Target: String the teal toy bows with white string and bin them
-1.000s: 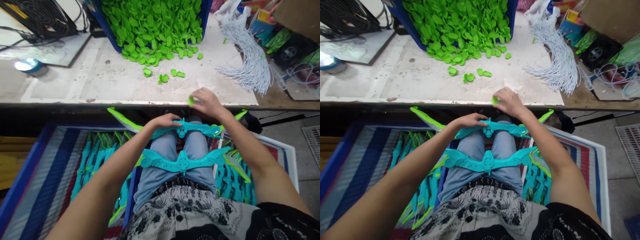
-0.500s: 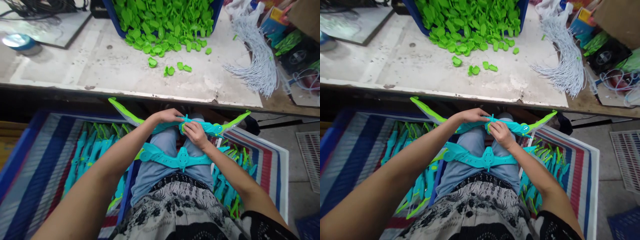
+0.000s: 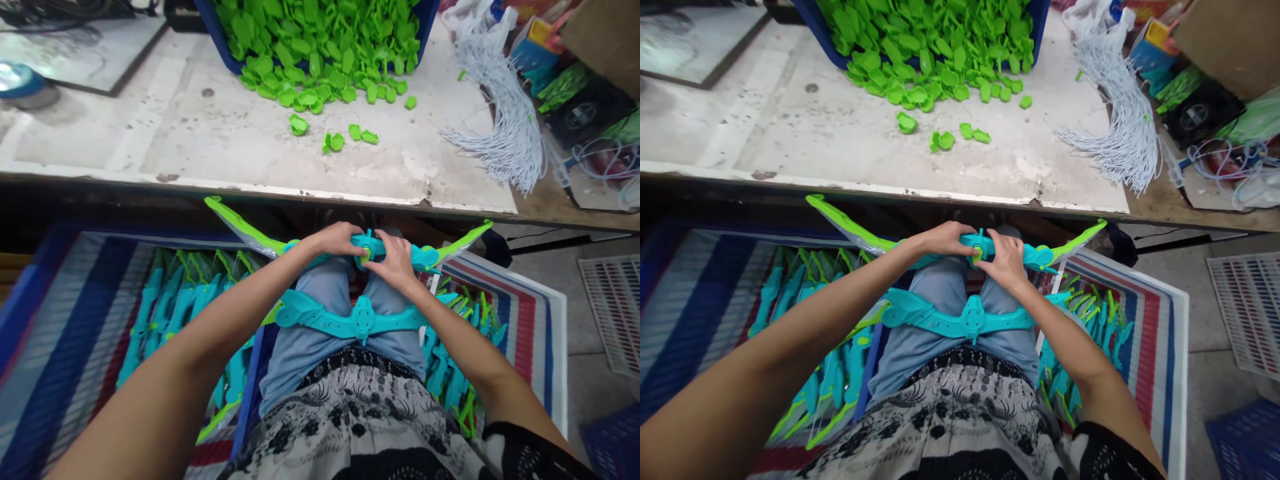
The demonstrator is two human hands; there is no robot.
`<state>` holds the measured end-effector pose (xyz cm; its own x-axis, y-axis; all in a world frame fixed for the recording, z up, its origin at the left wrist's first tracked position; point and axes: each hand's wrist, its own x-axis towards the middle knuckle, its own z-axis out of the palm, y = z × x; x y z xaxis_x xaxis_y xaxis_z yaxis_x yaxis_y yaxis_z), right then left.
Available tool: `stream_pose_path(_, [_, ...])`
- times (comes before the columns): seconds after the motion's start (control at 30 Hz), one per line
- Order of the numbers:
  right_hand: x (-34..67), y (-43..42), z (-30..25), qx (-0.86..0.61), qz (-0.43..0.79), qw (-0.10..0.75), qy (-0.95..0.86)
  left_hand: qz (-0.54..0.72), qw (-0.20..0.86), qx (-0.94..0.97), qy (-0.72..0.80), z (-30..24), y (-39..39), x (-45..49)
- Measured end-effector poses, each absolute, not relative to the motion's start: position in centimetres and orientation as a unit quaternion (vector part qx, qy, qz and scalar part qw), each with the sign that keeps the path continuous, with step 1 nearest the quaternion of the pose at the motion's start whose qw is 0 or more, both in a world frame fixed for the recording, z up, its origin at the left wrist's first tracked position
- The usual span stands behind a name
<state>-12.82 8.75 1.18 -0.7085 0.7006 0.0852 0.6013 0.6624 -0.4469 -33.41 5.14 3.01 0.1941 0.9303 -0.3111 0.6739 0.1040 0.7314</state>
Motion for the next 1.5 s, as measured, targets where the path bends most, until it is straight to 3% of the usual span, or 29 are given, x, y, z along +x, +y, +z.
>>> stream_pose_path(0.13, [-13.6,8.9,1.7,-0.385,0.172,0.071,-0.904,0.116,0.361,0.665,0.643,3.5,4.9,-32.6])
stream_pose_path(0.37, [-14.0,9.0,1.7,-0.358,0.137,0.049,-0.923,0.093,0.317,0.677,0.658,3.7,4.4,-32.6])
stream_pose_path(0.5, [-13.9,11.7,4.9,-0.249,0.227,-0.019,-0.941,0.105,0.292,0.679,0.665,4.0,2.7,-31.9])
stream_pose_path(0.6, [-16.5,14.5,8.6,-0.226,0.280,0.055,-0.931,0.116,0.205,0.699,0.675,3.9,0.7,-30.3])
stream_pose_path(0.7, [-22.2,17.1,10.7,-0.279,0.217,0.171,-0.920,0.108,0.107,0.710,0.688,3.2,-0.8,-28.4])
stream_pose_path(0.8, [-28.3,19.1,10.5,-0.308,0.164,0.143,-0.926,0.102,0.087,0.707,0.695,2.3,-1.8,-27.2])
stream_pose_path(0.93, [-32.0,20.5,9.5,-0.301,0.126,0.093,-0.941,0.112,0.154,0.704,0.684,2.1,-2.5,-26.8])
stream_pose_path(1.1, [-30.2,20.6,9.7,-0.331,0.113,0.126,-0.928,0.153,0.260,0.641,0.705,3.1,-1.0,-27.6])
stream_pose_path(1.2, [-26.3,18.9,9.4,-0.354,0.211,0.199,-0.889,0.150,0.351,0.595,0.707,3.1,1.0,-28.8])
stream_pose_path(1.3, [-20.8,14.9,7.7,-0.379,0.400,0.246,-0.797,0.179,0.418,0.558,0.694,2.5,2.8,-30.3])
stream_pose_path(1.4, [-16.0,10.1,4.9,-0.428,0.532,0.238,-0.690,0.236,0.526,0.490,0.654,1.9,3.7,-31.2])
stream_pose_path(1.5, [-13.7,6.8,2.4,-0.484,0.540,0.216,-0.654,0.287,0.614,0.389,0.624,1.5,4.0,-31.4])
